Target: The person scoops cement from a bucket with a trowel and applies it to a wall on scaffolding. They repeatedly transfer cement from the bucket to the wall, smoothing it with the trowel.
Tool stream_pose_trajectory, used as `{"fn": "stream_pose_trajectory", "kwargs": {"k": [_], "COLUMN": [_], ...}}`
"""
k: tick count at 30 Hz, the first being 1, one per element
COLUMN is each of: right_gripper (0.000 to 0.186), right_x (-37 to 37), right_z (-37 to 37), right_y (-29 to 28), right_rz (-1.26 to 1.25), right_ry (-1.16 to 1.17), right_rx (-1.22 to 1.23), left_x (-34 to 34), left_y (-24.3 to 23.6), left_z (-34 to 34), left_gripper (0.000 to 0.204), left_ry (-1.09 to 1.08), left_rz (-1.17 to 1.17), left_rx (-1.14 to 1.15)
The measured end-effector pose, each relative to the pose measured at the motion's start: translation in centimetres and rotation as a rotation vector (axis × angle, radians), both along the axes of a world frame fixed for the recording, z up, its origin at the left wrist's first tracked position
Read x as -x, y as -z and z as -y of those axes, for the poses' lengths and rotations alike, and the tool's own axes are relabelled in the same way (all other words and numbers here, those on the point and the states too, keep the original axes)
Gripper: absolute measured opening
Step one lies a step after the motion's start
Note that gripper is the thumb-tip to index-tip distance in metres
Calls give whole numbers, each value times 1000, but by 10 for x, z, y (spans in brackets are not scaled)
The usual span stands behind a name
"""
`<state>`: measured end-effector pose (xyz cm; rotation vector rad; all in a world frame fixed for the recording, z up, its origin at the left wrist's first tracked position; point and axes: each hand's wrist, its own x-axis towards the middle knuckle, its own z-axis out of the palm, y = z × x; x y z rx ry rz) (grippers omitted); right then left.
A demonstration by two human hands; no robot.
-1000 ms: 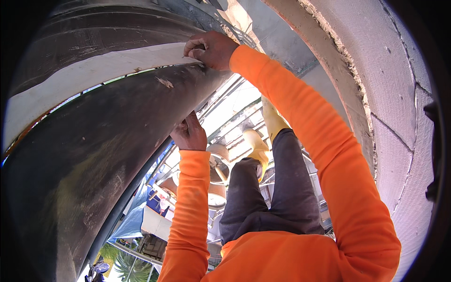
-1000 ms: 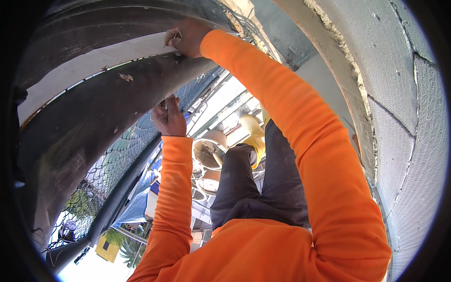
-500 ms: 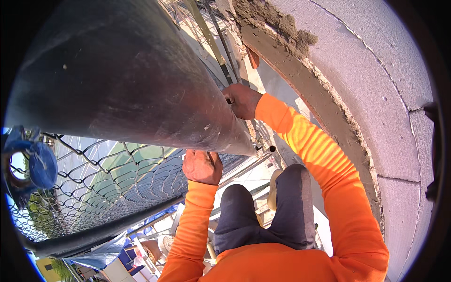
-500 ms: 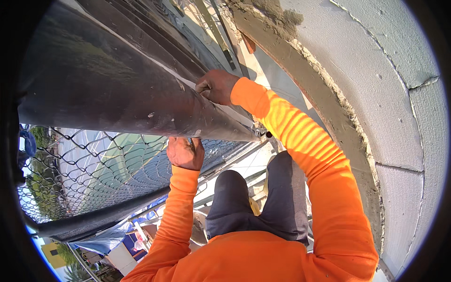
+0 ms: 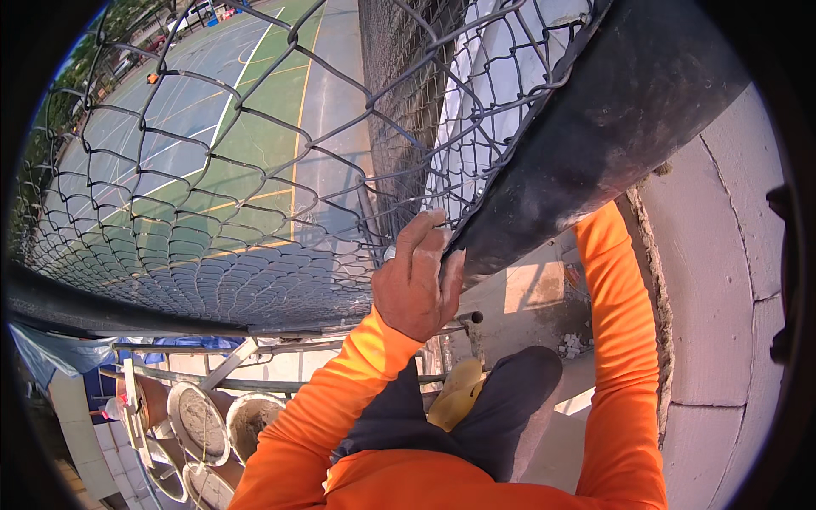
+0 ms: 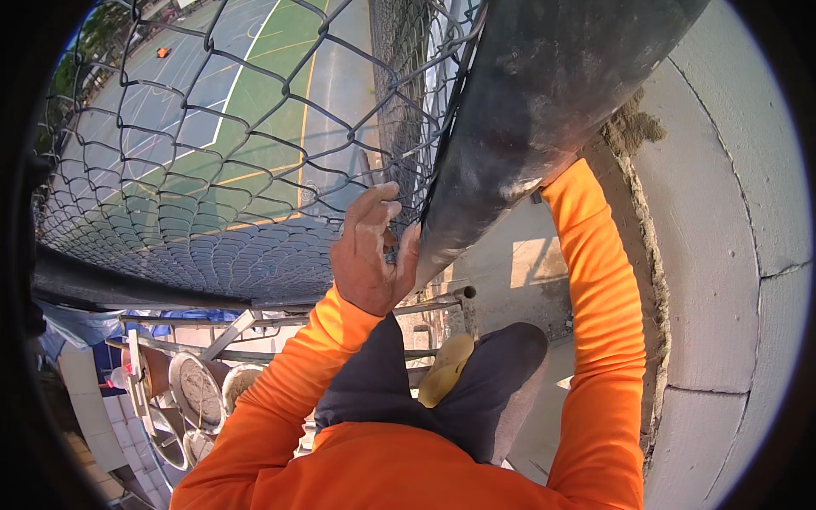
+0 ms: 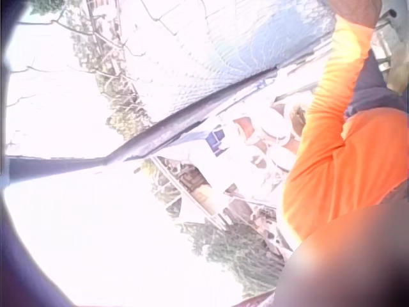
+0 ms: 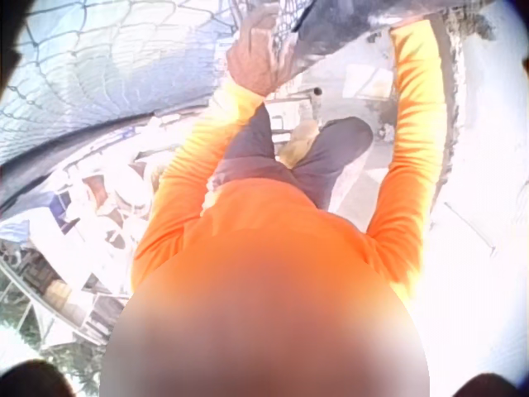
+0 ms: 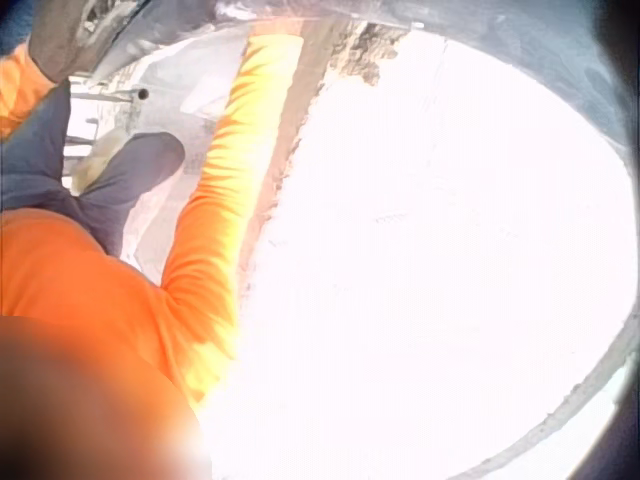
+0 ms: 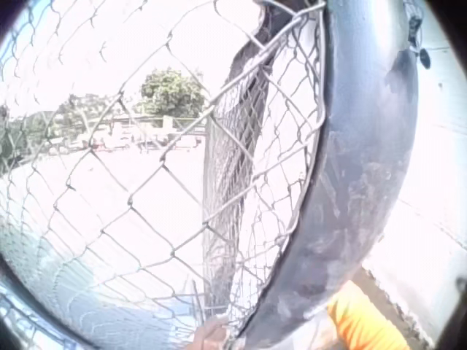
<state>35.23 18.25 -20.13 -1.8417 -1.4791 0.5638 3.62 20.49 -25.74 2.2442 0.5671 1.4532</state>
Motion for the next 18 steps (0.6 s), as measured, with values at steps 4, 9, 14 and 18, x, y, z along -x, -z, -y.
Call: {"fn": "stream_pose_trajectory", "kwargs": {"k": [4,9,14,18], "right_gripper": [26,25,25,25], "right_x": [-5,-10,-15,-16], "right_z": [-3,2,11,18], "right_y": [-2,-3,-2,-7], "right_rz": [14,21,32,30], "right_ry": [17,49,60,66], "right_rx": [63,108,134,142], "left_x": [14,12,7,4], "left_y": [-5,-33,-54,-65], "left_z": [1,-4,-22,-26], "left_gripper": [62,79,88,93], "left_ry": [15,99,84,97], "left_rz": [-94,-464,-672,-838], "left_rx": [68,238,245,220]}}
